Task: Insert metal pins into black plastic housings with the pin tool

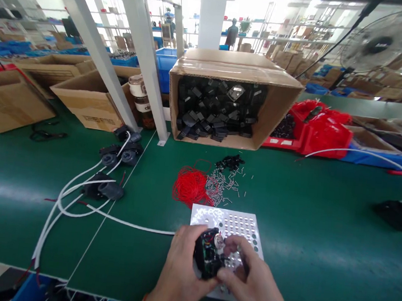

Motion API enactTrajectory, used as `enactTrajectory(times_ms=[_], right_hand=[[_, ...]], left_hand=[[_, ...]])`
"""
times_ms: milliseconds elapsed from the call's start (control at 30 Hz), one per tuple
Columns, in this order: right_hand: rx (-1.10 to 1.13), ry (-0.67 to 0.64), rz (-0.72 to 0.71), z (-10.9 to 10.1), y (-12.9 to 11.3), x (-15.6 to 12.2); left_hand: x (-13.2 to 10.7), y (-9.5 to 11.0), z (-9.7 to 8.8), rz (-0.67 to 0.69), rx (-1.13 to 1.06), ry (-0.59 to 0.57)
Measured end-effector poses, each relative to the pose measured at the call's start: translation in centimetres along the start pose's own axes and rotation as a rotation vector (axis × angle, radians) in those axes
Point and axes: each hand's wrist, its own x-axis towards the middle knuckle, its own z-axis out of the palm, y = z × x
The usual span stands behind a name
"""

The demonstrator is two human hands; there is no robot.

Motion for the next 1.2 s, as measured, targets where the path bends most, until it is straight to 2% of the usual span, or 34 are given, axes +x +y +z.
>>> enactTrajectory(times_ms=[133,233,333,567,667,733,867,933,1000,1033,1067,1100,1200], right_hand=[[0.297,-0.136,-0.014,1.0,0.8,0.3],[0.342,-0.185,-0.048,1.2,1.2,0.8],[0.210,-0.190,-0.081,1.0,1.2,0.6],[-0.140,-0.090,-0.130,1.5,0.5,-0.6],[-0.217,0.078,-0.223,2.1,1.0,-0.4],[-0.252,0.128,-0.313,2.3,1.2,-0.2],[-0.349,0.005,-0.550,1.9,0.6,0.3],[-0.412,-0.038,-0.696,0.5,-0.1,1.3],[-0.473,0.023,-0.711,-2.0,-0.9,3.8],[-0.490,0.102,-0.657,-3.7,-1.3,5.6],[-0.539,0.256,-0.523,-5.6,-1.6,7.8],[-0.572,0.335,-0.462,-7.4,-1.9,10.2],[-0.663,0.410,-0.378,-12.0,-2.0,17.6]], left_hand=[[0.2,0.3,0.2,-0.033,0.011,-0.039],[0.4,0.5,-0.1,-0.007,0.001,-0.043],[0.5,0.7,-0.2,-0.009,0.001,-0.039],[-0.2,0.7,0.4,-0.064,-0.023,0.016],[-0.5,0.2,0.6,-0.091,-0.026,0.059],[-0.5,-0.2,0.6,-0.066,-0.029,0.086],[0.1,-1.1,0.2,0.089,-0.015,0.088],[0.3,-1.6,-0.1,0.141,-0.019,0.114],[0.4,-2.2,-0.2,0.146,-0.037,0.152],[0.4,-2.6,-0.2,0.136,-0.046,0.171],[0.3,-2.9,-0.2,0.129,-0.054,0.187],[0.3,-3.2,-0.1,0.131,-0.063,0.199],[0.2,-3.9,0.6,0.135,-0.111,0.239]])
